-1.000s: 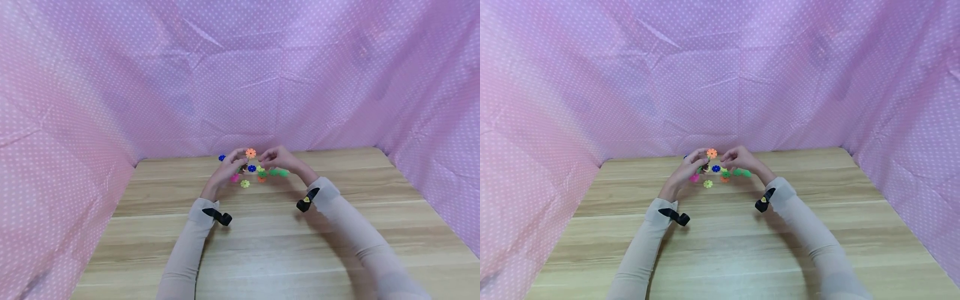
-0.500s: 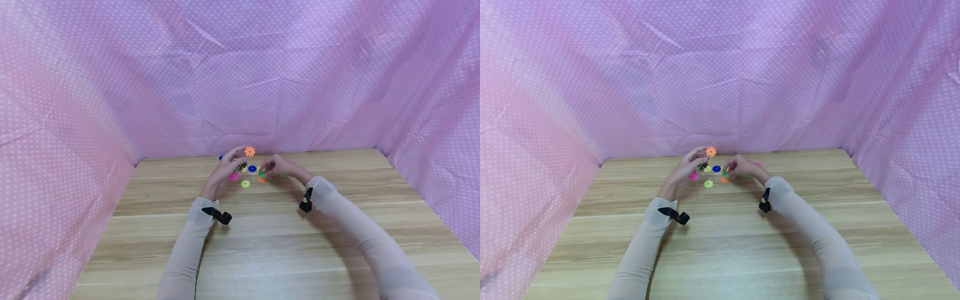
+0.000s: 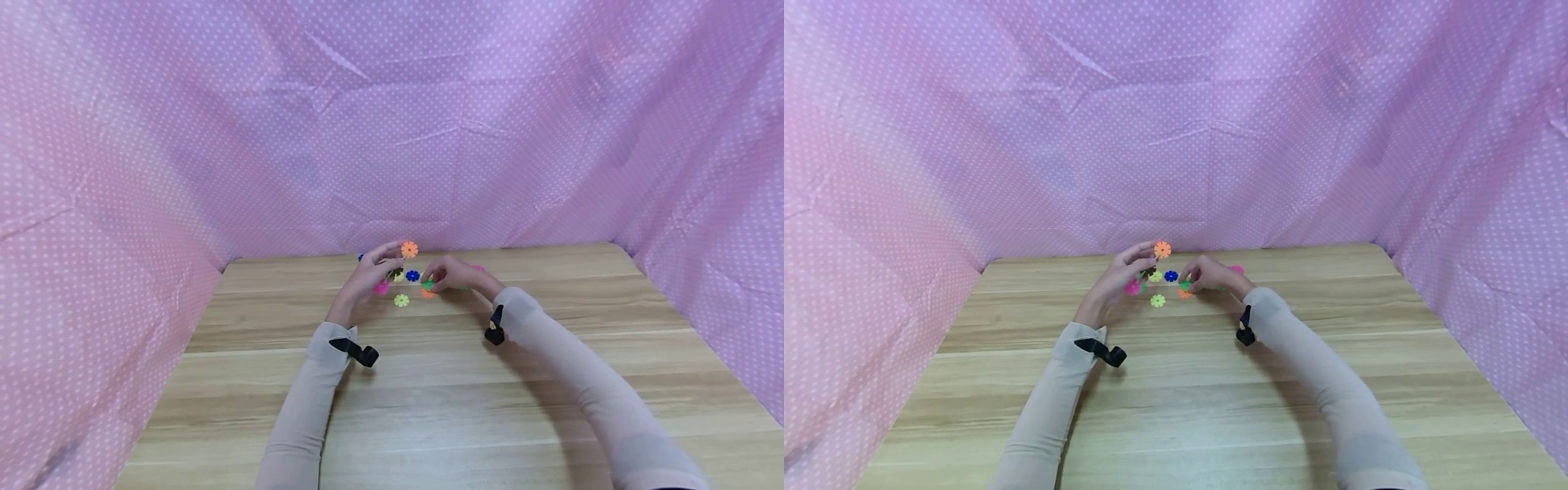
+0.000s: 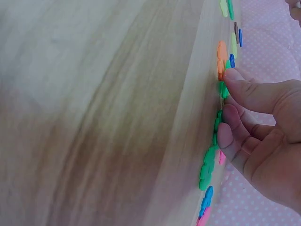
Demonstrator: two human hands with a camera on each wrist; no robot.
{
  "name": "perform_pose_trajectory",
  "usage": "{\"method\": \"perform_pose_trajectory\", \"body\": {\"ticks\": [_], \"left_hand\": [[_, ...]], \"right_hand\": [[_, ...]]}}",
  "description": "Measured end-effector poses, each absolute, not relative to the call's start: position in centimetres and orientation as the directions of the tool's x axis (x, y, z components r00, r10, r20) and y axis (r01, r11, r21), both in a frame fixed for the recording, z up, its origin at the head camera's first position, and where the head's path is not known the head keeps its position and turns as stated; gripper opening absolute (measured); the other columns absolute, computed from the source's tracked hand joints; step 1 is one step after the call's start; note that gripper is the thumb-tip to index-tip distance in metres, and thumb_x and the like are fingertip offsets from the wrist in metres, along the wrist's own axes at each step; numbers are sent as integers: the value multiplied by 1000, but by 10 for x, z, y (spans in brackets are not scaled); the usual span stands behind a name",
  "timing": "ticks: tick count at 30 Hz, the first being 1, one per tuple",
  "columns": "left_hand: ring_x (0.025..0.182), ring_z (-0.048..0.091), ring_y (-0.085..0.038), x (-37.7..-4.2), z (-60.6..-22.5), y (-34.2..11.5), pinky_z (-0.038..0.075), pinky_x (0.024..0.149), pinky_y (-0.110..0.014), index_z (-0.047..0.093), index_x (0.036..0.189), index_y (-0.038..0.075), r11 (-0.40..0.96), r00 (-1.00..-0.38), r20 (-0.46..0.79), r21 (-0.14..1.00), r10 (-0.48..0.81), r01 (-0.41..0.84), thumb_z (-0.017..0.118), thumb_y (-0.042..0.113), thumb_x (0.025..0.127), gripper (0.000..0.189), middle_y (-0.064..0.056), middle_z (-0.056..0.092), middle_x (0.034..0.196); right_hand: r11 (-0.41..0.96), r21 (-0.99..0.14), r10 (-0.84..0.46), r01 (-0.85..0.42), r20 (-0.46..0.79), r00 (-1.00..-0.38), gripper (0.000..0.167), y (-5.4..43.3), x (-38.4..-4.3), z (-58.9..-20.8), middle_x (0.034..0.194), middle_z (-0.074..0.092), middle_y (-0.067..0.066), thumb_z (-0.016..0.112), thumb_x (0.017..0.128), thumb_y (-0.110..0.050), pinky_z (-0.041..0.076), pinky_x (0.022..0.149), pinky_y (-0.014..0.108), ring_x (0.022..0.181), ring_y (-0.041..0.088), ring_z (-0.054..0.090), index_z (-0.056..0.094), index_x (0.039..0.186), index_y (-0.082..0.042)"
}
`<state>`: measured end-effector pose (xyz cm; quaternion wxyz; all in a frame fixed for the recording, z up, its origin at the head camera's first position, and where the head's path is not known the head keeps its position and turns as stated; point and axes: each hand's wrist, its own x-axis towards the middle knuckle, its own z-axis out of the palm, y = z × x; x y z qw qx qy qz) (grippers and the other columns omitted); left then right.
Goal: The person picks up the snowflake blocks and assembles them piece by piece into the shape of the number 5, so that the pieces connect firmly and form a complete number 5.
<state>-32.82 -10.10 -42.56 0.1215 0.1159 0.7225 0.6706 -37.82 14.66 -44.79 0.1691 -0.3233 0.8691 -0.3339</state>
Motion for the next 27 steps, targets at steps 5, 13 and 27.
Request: {"method": "perform_pose_trajectory", "body": {"ticks": [5, 13, 27], "left_hand": [[122, 58, -27, -329, -426, -102, 52, 95, -36, 51, 150, 20, 85, -944, -12, 996, 329, 17, 59, 24, 104, 46, -11, 52, 146], [125, 56, -27, -329, -424, -101, 51, 84, -26, 48, 151, 20, 94, -949, -19, 996, 313, 11, 58, 25, 104, 49, -11, 52, 147], [137, 47, -42, -330, -427, -99, 42, 115, -51, 48, 151, 19, 37, -951, 2, 999, 309, 14, 56, 26, 106, 46, -14, 52, 145]], "right_hand": [[564, -697, -679, -443, -87, -729, 23, 147, -379, -449, 101, 72, 17, 79, 84, 3, 51, 79, 25, 89, 20, 61, 74, 106, 4], [534, -728, -698, -429, -95, -709, 27, 147, -376, -445, 100, 71, 21, 81, 79, 7, 52, 78, 24, 90, 25, 63, 71, 103, 7], [513, -802, -699, -305, -184, -691, 23, 157, -374, -440, 100, 72, 19, 76, 84, 6, 53, 72, 21, 81, 13, 60, 72, 107, 6]]}}
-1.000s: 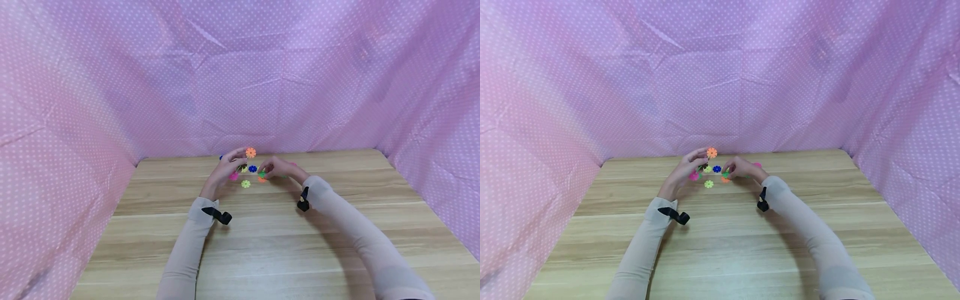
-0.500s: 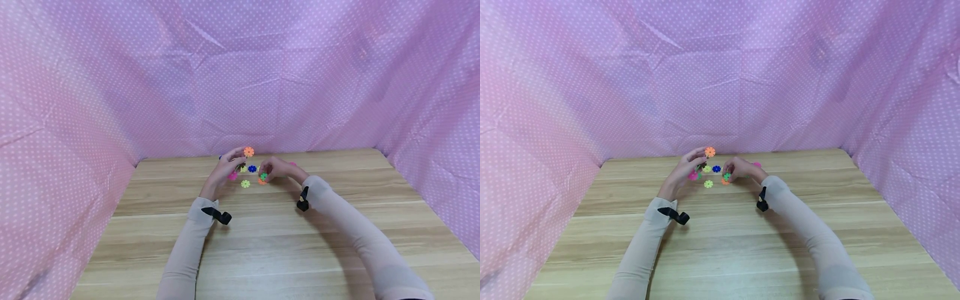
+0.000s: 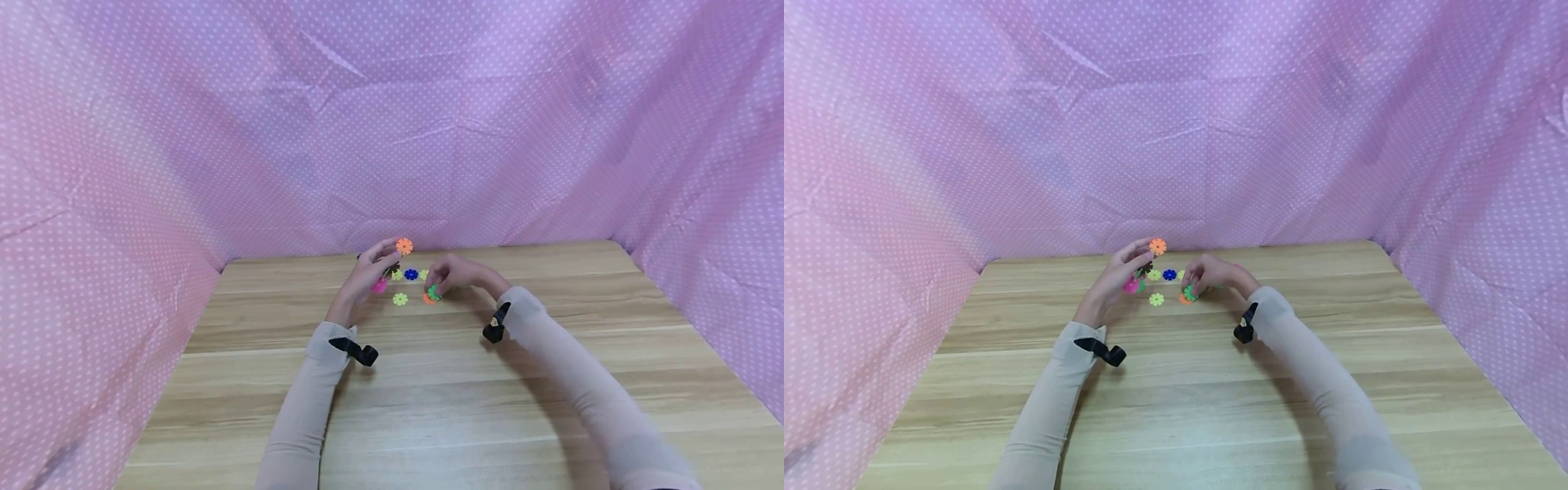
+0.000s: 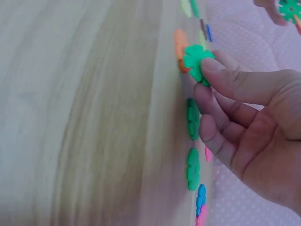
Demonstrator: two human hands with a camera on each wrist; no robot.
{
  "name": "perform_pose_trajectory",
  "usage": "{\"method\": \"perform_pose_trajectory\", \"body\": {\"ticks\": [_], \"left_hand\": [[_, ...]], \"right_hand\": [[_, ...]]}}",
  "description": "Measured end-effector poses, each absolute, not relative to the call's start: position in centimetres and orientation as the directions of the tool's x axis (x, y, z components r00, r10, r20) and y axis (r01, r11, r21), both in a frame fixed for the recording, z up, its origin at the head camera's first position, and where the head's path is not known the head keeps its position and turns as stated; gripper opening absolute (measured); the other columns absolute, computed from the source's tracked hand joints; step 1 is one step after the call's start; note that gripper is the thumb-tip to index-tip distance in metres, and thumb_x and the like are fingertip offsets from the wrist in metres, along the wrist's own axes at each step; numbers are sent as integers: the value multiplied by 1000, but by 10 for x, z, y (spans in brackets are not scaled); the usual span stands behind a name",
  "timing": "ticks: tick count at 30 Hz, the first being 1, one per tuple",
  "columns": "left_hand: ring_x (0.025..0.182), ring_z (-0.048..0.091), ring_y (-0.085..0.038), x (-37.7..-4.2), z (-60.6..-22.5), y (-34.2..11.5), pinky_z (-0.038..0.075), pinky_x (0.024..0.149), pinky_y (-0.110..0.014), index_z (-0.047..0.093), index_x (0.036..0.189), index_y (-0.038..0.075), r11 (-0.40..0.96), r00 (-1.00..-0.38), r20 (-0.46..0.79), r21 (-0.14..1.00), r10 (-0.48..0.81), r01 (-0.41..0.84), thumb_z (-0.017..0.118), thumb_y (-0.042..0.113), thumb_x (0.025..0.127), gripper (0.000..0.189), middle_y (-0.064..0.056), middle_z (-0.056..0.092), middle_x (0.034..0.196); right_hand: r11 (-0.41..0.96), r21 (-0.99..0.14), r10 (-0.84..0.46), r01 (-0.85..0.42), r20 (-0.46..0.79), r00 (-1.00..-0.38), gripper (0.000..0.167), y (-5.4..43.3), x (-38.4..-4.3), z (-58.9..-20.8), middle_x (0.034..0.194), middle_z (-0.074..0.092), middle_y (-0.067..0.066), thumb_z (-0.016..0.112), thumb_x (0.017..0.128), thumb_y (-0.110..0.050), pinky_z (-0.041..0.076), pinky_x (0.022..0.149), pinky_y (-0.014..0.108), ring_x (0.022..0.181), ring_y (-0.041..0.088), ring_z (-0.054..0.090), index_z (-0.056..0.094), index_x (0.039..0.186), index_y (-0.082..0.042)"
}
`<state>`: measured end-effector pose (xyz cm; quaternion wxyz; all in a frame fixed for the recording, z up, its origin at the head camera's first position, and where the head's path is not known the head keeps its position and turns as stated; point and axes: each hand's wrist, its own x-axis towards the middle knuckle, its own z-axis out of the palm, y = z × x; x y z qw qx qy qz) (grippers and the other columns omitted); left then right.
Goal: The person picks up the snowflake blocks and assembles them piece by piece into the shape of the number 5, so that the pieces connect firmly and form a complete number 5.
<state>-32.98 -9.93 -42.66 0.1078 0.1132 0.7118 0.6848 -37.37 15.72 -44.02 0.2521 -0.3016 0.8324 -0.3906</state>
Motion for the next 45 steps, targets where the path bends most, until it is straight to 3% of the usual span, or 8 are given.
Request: {"method": "perform_pose_trajectory", "body": {"ticks": [4, 7, 12, 17, 26, 33, 41, 45], "left_hand": [[121, 54, -41, -330, -427, -99, 49, 99, -45, 48, 152, 19, 30, -954, 22, 999, 300, 33, 56, 25, 106, 47, -14, 56, 137], [106, 57, -29, -330, -427, -99, 50, 89, -38, 47, 152, 20, 34, -953, 36, 998, 300, 48, 55, 26, 106, 47, -14, 57, 131], [93, 55, -14, -330, -428, -97, 49, 79, -31, 47, 152, 19, 2, -958, 38, 999, 284, 40, 54, 25, 107, 46, -18, 56, 128], [84, 55, -10, -330, -429, -96, 48, 71, -22, 43, 153, 16, -70, -975, 44, 997, 218, 30, 52, 22, 107, 47, -9, 55, 117], [74, 52, -10, -333, -431, -96, 47, 63, -19, 38, 153, 12, -176, -991, 66, 983, 120, 44, 51, 17, 107, 47, -3, 52, 102], [73, 50, -7, -333, -430, -94, 45, 61, -17, 34, 154, 10, -237, -993, 57, 971, 100, 32, 48, 15, 108, 48, -1, 49, 105], [75, 49, -8, -334, -431, -96, 45, 63, -17, 31, 155, 12, -241, -992, 52, 970, 113, 24, 47, 18, 109, 50, -3, 47, 108], [75, 49, -8, -335, -432, -96, 45, 63, -16, 30, 156, 10, -256, -993, 58, 966, 104, 29, 46, 17, 109, 50, -3, 47, 107]], "right_hand": [[503, -817, -695, -284, -186, -694, 23, 161, -373, -440, 100, 73, 14, 76, 86, 3, 56, 72, 22, 82, 12, 63, 73, 109, 5], [486, -838, -681, -250, -183, -709, 22, 163, -373, -439, 97, 73, 10, 76, 87, 1, 57, 72, 25, 82, 12, 65, 74, 109, 3], [423, -885, -647, -195, -144, -749, 22, 162, -367, -435, 94, 75, 6, 76, 87, -1, 60, 77, 28, 84, 15, 69, 73, 109, 2], [323, -932, -609, -161, -75, -789, 24, 155, -361, -430, 92, 75, 4, 76, 88, -2, 62, 80, 33, 85, 16, 70, 69, 110, 6], [191, -974, -579, -124, -10, -815, 22, 131, -355, -427, 85, 73, -1, 74, 89, 4, 60, 88, 52, 82, 18, 71, 65, 108, 11], [92, -982, -575, -165, 83, -814, 19, 115, -347, -430, 83, 73, 1, 75, 87, 6, 62, 82, 51, 78, 14, 72, 65, 101, 11], [99, -968, -529, -233, 147, -836, 14, 104, -342, -433, 81, 72, 0, 77, 85, 5, 63, 79, 49, 75, 15, 70, 68, 97, 9], [118, -960, -504, -253, 162, -848, 16, 99, -340, -433, 83, 73, 5, 77, 85, 5, 64, 75, 35, 74, 11, 69, 69, 97, 11]]}}
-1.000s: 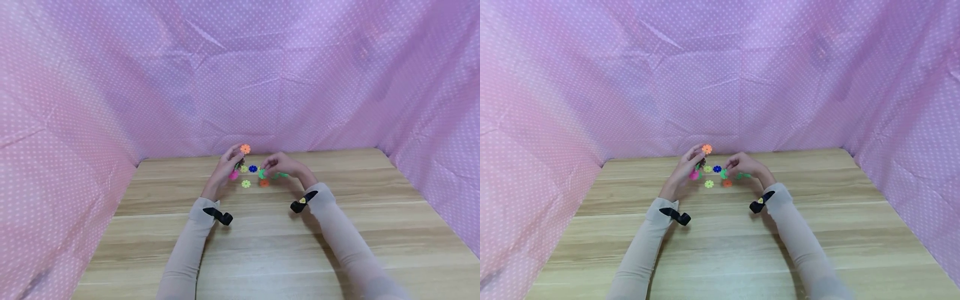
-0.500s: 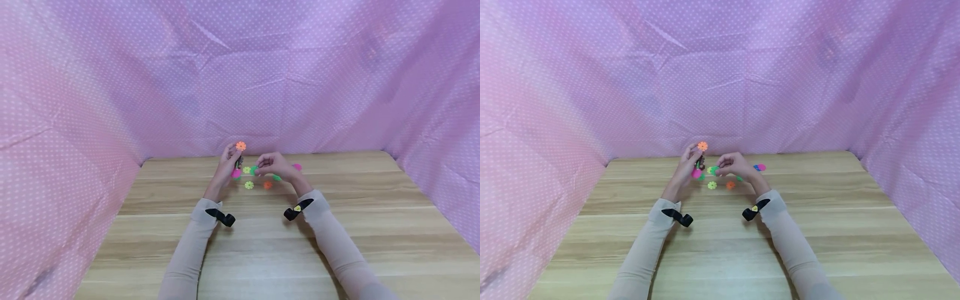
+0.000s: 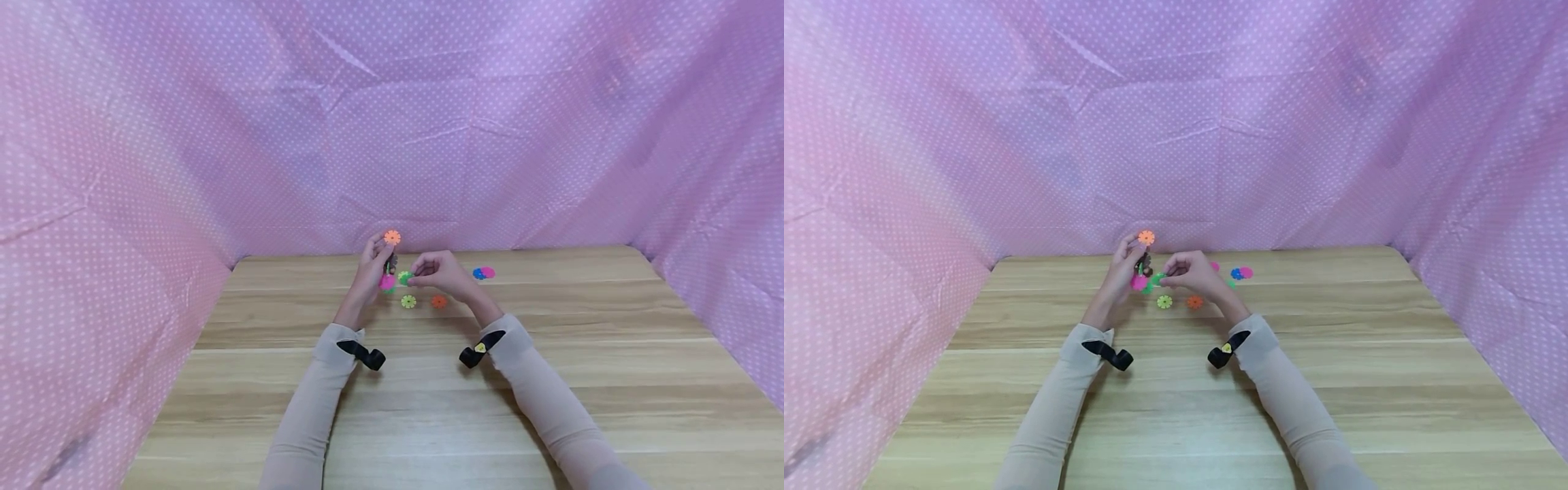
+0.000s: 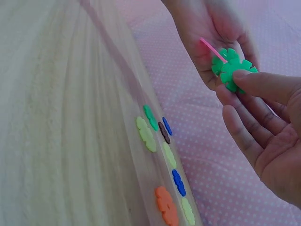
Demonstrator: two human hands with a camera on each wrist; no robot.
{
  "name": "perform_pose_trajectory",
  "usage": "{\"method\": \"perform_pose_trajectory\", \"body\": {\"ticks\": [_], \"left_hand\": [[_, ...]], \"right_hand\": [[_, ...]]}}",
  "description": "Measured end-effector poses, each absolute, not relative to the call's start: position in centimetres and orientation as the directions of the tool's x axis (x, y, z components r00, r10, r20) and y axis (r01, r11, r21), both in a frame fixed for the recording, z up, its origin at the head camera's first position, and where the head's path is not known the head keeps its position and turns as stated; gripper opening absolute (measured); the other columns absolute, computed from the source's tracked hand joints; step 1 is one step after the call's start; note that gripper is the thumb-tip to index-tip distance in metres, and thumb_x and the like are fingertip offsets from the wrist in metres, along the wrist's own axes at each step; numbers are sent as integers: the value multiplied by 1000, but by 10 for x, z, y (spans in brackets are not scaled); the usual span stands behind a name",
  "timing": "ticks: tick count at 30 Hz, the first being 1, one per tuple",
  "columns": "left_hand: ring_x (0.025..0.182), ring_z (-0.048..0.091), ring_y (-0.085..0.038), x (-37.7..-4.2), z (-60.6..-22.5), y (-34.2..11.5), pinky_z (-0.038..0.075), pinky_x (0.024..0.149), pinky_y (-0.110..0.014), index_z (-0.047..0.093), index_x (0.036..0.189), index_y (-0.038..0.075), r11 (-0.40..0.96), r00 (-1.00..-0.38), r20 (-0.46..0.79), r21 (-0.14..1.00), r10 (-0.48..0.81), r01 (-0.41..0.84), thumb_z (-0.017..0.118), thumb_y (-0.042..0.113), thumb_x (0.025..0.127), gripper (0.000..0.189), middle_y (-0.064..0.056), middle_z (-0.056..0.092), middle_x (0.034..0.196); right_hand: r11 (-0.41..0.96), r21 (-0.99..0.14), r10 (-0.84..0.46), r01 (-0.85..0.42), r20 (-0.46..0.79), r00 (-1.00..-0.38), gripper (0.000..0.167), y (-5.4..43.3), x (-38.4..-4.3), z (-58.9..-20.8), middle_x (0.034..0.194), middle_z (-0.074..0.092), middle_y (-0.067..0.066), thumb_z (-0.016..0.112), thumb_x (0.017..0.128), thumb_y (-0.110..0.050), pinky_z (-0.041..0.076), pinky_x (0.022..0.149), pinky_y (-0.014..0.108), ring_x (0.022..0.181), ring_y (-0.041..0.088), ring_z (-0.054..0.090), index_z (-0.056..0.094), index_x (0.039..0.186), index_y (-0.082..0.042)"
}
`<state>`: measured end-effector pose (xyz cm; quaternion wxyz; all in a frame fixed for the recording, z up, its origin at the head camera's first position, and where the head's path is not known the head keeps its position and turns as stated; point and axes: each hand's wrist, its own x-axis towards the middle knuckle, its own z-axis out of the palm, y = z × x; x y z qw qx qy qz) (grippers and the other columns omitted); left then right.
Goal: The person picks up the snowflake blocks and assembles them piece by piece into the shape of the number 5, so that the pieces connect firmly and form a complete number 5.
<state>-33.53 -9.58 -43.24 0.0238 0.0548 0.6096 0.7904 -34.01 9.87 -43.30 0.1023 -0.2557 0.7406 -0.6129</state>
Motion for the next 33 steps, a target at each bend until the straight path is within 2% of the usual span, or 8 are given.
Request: {"method": "perform_pose_trajectory", "body": {"ticks": [4, 9, 12, 17, 22, 29, 33], "left_hand": [[75, 48, -7, -335, -432, -94, 44, 62, -16, 31, 155, 10, -275, -995, 57, 961, 85, 32, 45, 17, 109, 48, -2, 46, 108], [74, 47, -7, -334, -432, -92, 42, 63, -17, 30, 155, 11, -293, -996, 43, 956, 73, 19, 45, 17, 109, 48, -3, 45, 107], [72, 46, -8, -335, -432, -92, 42, 62, -18, 29, 155, 11, -305, -997, 40, 952, 66, 18, 44, 16, 110, 48, -2, 45, 102], [71, 45, -8, -334, -432, -91, 41, 61, -17, 31, 155, 12, -304, -996, 53, 952, 65, 31, 44, 15, 109, 47, -1, 44, 97], [72, 46, -6, -334, -432, -91, 43, 62, -16, 33, 155, 14, -277, -995, 69, 960, 71, 47, 46, 17, 109, 48, -1, 44, 101], [70, 42, -12, -335, -436, -91, 35, 58, -19, 37, 154, 9, -224, -985, 164, 963, 53, 149, 49, 19, 108, 48, 3, 46, 93], [72, 42, -14, -335, -435, -91, 35, 61, -23, 39, 152, 8, -229, -977, 208, 954, 38, 194, 51, 19, 107, 48, 3, 46, 94]], "right_hand": [[120, -949, -492, -293, 199, -847, 15, 95, -338, -434, 85, 73, 11, 78, 84, 5, 61, 71, 24, 73, 9, 69, 70, 95, 11], [98, -946, -477, -308, 227, -849, 12, 91, -336, -435, 81, 72, 2, 78, 83, 7, 60, 68, 21, 71, 7, 68, 70, 92, 7], [79, -950, -471, -303, 233, -851, 11, 90, -335, -435, 80, 72, 0, 78, 83, 8, 60, 67, 21, 71, 7, 68, 71, 90, 5], [73, -947, -483, -312, 240, -842, 10, 87, -335, -436, 83, 74, 7, 79, 83, 5, 60, 68, 21, 73, 8, 69, 71, 90, 7], [66, -949, -476, -309, 242, -845, 12, 84, -331, -435, 83, 75, 10, 79, 83, 5, 60, 67, 23, 72, 8, 69, 70, 89, 10], [61, -948, -478, -313, 248, -843, 13, 81, -324, -430, 78, 73, 3, 80, 83, 4, 56, 61, 21, 67, 10, 67, 70, 88, 10], [58, -944, -454, -325, 265, -850, 12, 79, -322, -428, 79, 74, 10, 80, 83, 5, 56, 61, 22, 66, 9, 67, 71, 88, 11]]}}
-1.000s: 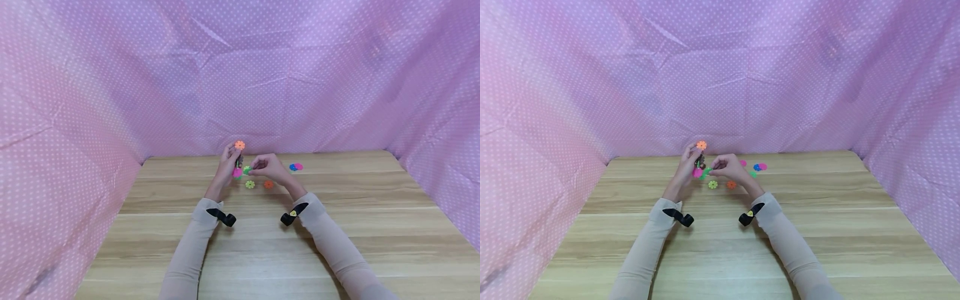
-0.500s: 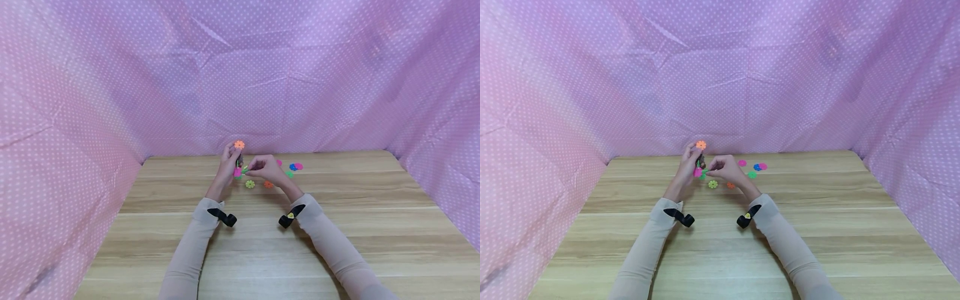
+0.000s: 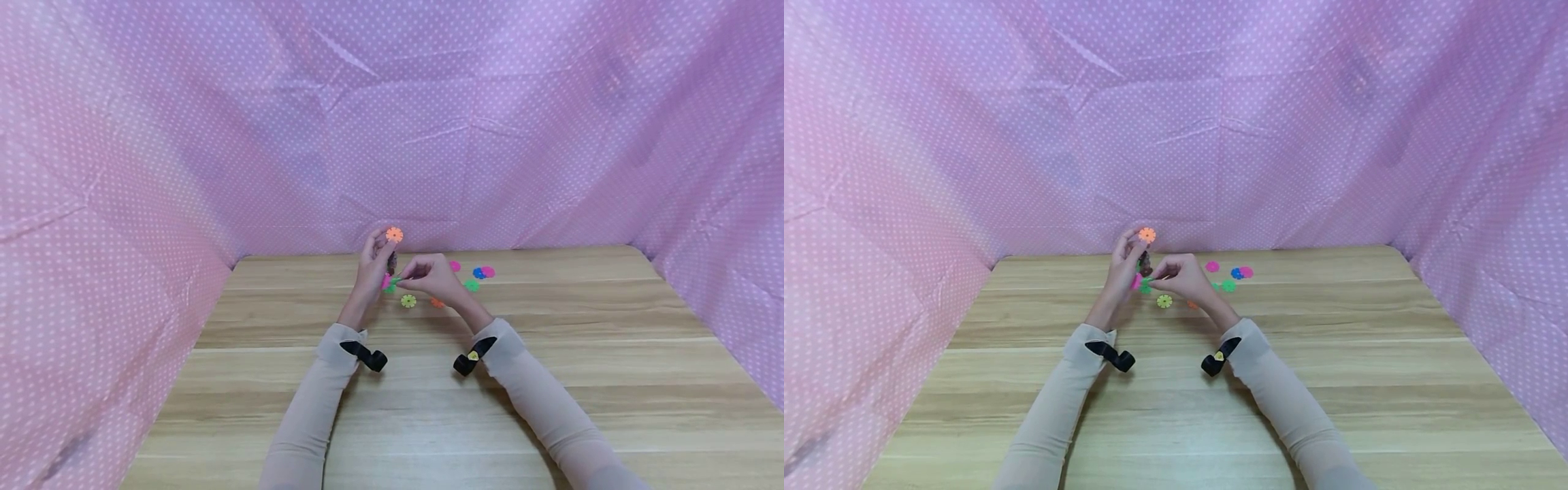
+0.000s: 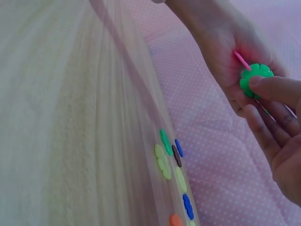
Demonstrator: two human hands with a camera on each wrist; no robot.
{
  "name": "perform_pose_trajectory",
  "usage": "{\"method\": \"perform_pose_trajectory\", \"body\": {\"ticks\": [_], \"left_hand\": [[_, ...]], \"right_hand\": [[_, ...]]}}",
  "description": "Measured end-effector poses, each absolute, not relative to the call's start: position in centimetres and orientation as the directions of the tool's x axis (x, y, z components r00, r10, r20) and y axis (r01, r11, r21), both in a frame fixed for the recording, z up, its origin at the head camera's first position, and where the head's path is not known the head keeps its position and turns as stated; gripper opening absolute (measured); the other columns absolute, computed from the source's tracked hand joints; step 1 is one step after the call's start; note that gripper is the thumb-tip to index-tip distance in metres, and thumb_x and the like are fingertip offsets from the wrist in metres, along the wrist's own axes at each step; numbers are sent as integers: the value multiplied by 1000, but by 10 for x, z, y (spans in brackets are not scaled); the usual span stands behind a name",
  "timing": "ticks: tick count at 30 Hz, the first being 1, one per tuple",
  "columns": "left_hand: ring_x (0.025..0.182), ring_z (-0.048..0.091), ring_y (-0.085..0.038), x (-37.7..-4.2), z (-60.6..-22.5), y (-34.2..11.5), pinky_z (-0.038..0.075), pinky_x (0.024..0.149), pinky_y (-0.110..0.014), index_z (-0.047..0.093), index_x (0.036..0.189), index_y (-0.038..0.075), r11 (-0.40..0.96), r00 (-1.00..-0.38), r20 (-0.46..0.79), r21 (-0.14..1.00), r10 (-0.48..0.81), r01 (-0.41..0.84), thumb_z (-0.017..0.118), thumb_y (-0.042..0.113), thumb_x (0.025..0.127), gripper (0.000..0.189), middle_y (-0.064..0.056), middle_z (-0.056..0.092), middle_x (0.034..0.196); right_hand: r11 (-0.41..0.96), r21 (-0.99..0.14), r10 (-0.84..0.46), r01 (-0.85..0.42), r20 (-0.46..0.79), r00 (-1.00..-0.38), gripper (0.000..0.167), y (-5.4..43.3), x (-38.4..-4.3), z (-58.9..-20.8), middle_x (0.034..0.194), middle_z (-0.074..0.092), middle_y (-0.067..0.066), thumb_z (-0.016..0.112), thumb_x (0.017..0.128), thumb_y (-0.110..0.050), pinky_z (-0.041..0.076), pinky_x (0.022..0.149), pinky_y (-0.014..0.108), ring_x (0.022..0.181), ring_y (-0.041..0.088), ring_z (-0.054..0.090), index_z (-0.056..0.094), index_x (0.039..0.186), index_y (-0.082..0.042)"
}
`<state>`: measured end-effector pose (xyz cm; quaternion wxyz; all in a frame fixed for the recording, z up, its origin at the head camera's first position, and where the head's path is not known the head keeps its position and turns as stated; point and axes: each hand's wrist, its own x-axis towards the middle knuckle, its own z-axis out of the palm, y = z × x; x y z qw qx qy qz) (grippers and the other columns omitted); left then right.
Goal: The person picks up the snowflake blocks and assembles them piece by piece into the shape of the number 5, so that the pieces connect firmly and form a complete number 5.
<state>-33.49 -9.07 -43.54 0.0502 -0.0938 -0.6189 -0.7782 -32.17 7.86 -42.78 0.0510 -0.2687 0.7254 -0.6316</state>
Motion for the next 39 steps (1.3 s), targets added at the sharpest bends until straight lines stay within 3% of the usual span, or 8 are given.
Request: {"method": "perform_pose_trajectory", "body": {"ticks": [7, 16, 22, 28, 33, 39], "left_hand": [[69, 44, -6, -332, -429, -87, 35, 61, -23, 40, 153, 9, -254, -978, 208, 946, 2, 201, 50, 17, 107, 47, 3, 47, 96], [71, 45, -7, -332, -425, -85, 35, 64, -26, 38, 155, 10, -224, -978, 206, 955, 21, 196, 48, 19, 108, 49, 3, 44, 102], [71, 43, -6, -331, -424, -85, 35, 63, -23, 35, 154, 7, -238, -970, 239, 945, 36, 224, 48, 16, 108, 49, 1, 41, 105], [71, 43, -6, -332, -426, -87, 36, 62, -21, 35, 153, 5, -236, -973, 228, 947, 15, 219, 49, 14, 107, 48, 2, 43, 102], [75, 47, -5, -333, -425, -91, 41, 64, -20, 38, 151, 5, -205, -976, 217, 954, -22, 216, 50, 14, 106, 48, 3, 47, 100], [78, 49, -7, -334, -427, -96, 44, 62, -17, 43, 150, 8, -226, -979, 201, 953, -18, 200, 53, 13, 105, 46, 3, 49, 103]], "right_hand": [[77, -926, -414, -370, 308, -857, 8, 75, -317, -425, 81, 75, 16, 80, 83, 5, 54, 57, 19, 64, 6, 66, 74, 86, 9], [90, -920, -423, -382, 312, -851, 7, 76, -320, -424, 81, 75, 21, 78, 83, 8, 53, 56, 17, 62, 8, 66, 73, 87, 10], [70, -936, -466, -345, 275, -841, 9, 79, -322, -423, 87, 73, 28, 77, 84, 7, 57, 62, 22, 69, 13, 69, 72, 89, 11], [86, -945, -506, -315, 231, -831, 12, 82, -324, -425, 91, 73, 25, 78, 85, 4, 60, 68, 24, 75, 13, 70, 71, 94, 9], [115, -940, -572, -322, 202, -795, 18, 89, -331, -426, 100, 74, 26, 78, 86, 3, 61, 75, 25, 82, 10, 72, 71, 101, 8], [215, -923, -667, -318, 99, -738, 24, 103, -340, -419, 111, 71, 31, 78, 87, 0, 61, 84, 27, 92, 17, 74, 71, 108, 7]]}}
